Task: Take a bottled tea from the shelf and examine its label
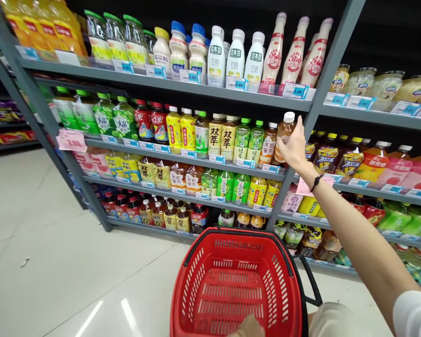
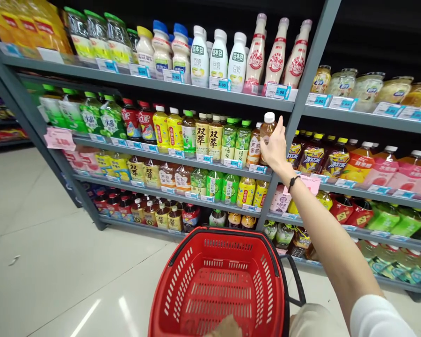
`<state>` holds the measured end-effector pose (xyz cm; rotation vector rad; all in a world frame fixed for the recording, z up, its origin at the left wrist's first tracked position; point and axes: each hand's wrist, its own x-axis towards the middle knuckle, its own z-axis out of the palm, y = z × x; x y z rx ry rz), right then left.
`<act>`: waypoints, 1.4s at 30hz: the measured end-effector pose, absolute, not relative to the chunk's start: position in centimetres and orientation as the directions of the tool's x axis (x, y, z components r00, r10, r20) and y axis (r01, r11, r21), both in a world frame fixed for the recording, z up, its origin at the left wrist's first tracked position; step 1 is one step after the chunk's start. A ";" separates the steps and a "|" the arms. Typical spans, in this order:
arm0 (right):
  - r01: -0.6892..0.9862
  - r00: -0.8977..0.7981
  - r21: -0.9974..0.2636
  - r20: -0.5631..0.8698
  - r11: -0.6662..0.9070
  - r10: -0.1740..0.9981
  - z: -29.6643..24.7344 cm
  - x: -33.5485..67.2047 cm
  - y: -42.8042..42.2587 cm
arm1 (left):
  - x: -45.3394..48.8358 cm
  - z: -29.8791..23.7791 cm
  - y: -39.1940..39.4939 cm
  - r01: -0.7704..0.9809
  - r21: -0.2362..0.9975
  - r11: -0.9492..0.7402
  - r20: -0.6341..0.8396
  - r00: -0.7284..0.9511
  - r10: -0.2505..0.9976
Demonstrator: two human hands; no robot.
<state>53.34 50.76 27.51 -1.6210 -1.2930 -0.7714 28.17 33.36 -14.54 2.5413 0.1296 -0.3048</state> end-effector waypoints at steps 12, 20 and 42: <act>0.380 0.471 -0.891 0.418 0.248 0.777 12.7 42.1 37.1 | 25.1 6.7 47.6 -0.031 0.972 -0.233 0.132 0.893 0.430; -0.264 0.345 -0.948 0.078 0.177 0.935 5.1 40.7 35.4 | 25.8 3.9 44.2 -0.220 0.969 0.109 0.075 0.687 0.723; -0.699 -0.241 -0.584 -0.352 -0.414 0.904 -3.2 35.8 31.0 | 22.4 3.6 48.0 -0.591 0.673 0.445 0.000 0.602 0.799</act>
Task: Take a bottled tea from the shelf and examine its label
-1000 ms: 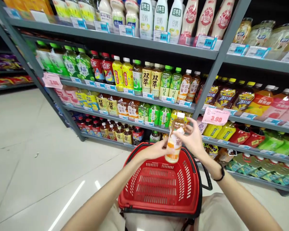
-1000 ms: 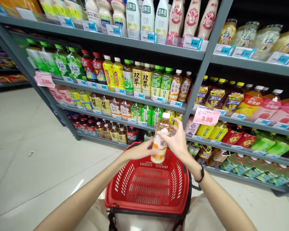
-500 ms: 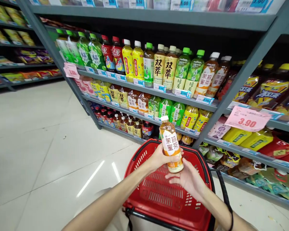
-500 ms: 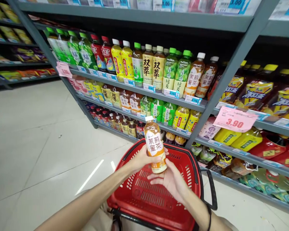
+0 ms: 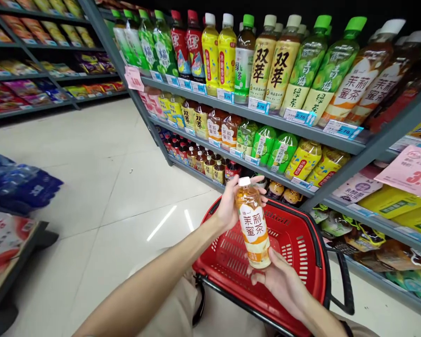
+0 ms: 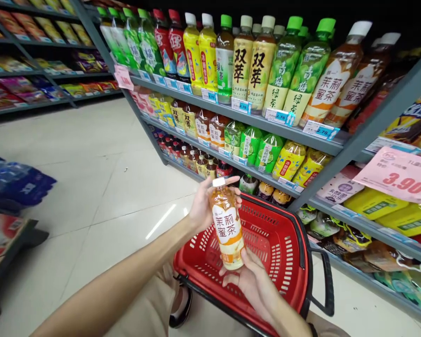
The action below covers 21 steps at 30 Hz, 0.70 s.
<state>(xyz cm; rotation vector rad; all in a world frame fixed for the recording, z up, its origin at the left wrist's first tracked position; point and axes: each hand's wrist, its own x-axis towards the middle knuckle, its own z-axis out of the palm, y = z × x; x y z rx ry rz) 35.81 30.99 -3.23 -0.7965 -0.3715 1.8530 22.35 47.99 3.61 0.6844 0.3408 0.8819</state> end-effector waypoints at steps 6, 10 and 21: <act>-0.705 -0.303 -0.526 -0.385 -0.477 0.872 -3.0 35.8 30.8 | 22.6 3.5 47.6 -0.611 0.645 0.458 -0.033 0.577 0.816; -0.684 -0.350 -0.515 -0.390 -0.517 0.852 -3.0 36.4 31.4 | 22.4 3.6 47.7 -0.620 0.654 0.433 -0.032 0.550 0.835; -0.661 -0.132 -0.636 -0.425 -0.399 0.895 -3.3 38.2 31.0 | 22.2 3.7 48.4 -0.633 0.681 0.368 -0.025 0.482 0.876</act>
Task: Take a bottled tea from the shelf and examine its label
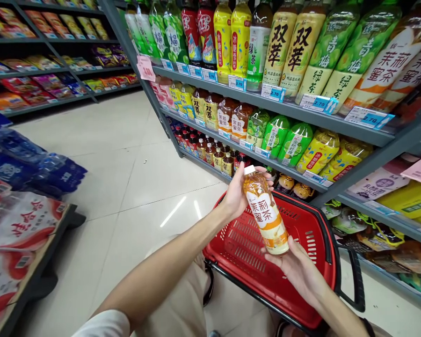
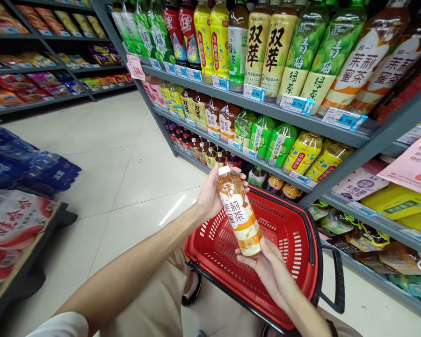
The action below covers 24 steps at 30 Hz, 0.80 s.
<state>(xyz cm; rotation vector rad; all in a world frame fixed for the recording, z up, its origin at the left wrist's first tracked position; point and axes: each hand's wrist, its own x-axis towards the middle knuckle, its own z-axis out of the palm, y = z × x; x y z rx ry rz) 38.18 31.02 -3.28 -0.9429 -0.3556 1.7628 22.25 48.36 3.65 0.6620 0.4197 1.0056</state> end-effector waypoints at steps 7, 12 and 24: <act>-0.651 -0.036 -0.689 -0.392 -0.319 0.919 -3.1 38.4 31.0 | 22.3 3.4 48.4 -0.619 0.703 0.349 -0.009 0.484 0.875; -0.650 -0.008 -0.716 -0.328 -0.254 0.945 -3.3 38.6 31.1 | 22.4 2.8 48.5 -0.589 0.744 0.315 0.033 0.504 0.863; -0.576 -0.123 -0.755 -0.297 -0.312 0.947 -3.2 38.2 31.2 | 22.7 2.9 48.9 -0.566 0.743 0.357 -0.062 0.473 0.879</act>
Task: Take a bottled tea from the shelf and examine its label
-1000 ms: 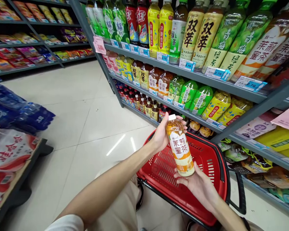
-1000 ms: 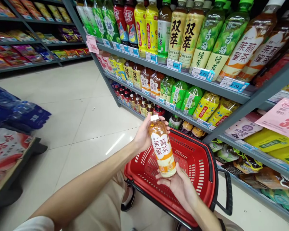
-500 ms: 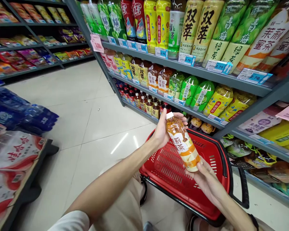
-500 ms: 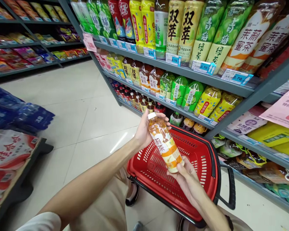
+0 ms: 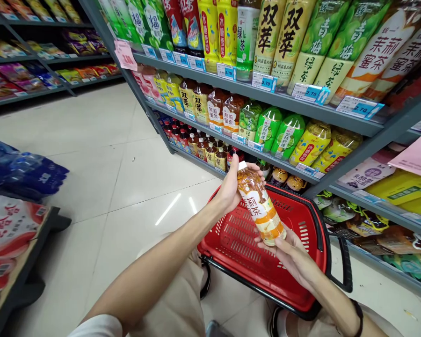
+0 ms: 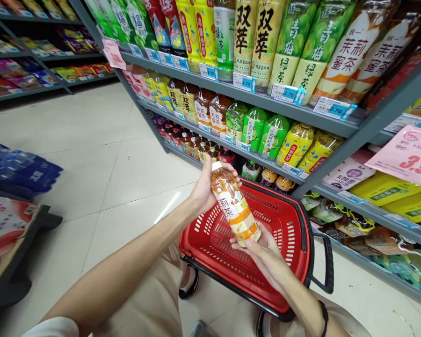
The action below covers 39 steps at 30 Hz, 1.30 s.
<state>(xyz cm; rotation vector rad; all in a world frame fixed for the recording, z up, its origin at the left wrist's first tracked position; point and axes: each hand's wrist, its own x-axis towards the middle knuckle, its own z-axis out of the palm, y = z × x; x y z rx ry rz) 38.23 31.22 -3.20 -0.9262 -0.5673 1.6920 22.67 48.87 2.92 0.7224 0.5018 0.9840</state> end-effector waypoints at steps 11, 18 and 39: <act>-0.588 -0.198 -0.730 -0.289 -0.349 0.937 -3.2 38.7 31.2 | 22.3 3.3 48.4 -0.567 0.748 0.346 0.025 0.544 0.839; -0.621 -0.180 -0.711 -0.281 -0.330 0.943 -3.2 38.1 31.0 | 22.0 3.1 48.0 -0.566 0.742 0.359 0.079 0.605 0.792; -0.597 -0.091 -0.762 -0.247 -0.251 0.965 -2.5 38.6 31.0 | 22.3 3.4 47.3 -0.552 0.750 0.363 0.099 0.637 0.765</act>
